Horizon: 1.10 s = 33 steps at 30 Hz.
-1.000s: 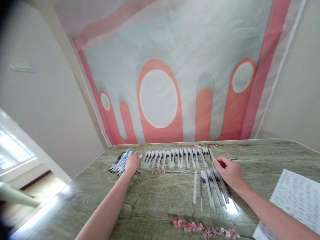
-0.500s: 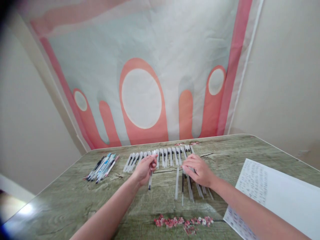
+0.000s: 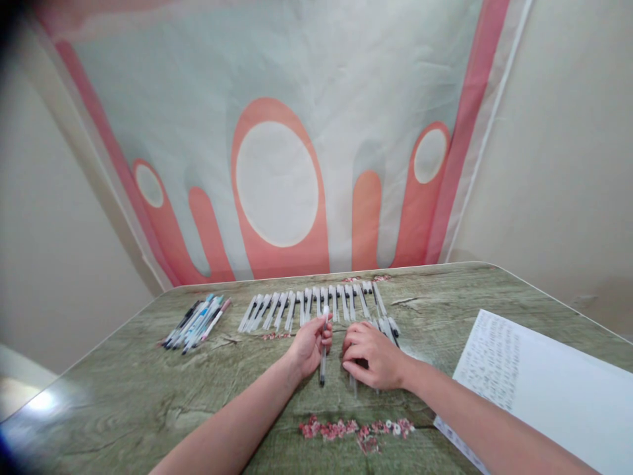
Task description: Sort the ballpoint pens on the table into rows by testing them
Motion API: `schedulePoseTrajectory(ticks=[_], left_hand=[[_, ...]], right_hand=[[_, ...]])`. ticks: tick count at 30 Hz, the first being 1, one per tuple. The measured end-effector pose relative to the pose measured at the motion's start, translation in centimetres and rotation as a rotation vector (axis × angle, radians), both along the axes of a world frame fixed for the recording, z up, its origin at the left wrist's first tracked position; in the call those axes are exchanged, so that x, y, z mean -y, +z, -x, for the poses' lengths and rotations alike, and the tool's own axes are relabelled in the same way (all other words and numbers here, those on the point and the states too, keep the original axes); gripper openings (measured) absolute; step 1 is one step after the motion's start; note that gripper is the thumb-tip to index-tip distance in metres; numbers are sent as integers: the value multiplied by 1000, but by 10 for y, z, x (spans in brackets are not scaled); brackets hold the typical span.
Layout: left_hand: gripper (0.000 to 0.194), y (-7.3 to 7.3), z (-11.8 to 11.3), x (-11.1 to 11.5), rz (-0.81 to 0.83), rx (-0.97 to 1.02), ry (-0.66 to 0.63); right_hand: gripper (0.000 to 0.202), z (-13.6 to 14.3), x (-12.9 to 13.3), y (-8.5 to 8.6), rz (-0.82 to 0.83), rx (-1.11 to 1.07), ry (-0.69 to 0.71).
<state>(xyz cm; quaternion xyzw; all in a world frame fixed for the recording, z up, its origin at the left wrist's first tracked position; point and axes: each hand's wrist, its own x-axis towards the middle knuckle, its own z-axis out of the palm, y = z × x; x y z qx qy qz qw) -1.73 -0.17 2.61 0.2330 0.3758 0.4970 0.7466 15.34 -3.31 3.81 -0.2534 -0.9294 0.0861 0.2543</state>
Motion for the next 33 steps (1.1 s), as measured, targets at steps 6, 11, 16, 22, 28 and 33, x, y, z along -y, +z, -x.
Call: schedulePoseTrajectory(ticks=[6, 11, 16, 22, 28, 33], left_hand=[[18, -4, 0, -1, -36, -13, -40], [19, -4, 1, -1, -43, 2, -61], [20, -2, 1, 0, -43, -11, -67], [16, -3, 1, -1, -50, -2, -61], [15, -2, 1, 0, -32, 1, -62], [17, -1, 4, -3, 16, 38, -107]], right_hand=[[17, 0, 1, 1, -30, 11, 2], [21, -1, 1, 4, -29, 18, -8], [22, -1, 0, 2, -32, 7, -5], [21, -1, 0, 1, -19, 3, -12], [18, 0, 2, 3, 1, -7, -17], [20, -3, -3, 10, 49, -75, -84]])
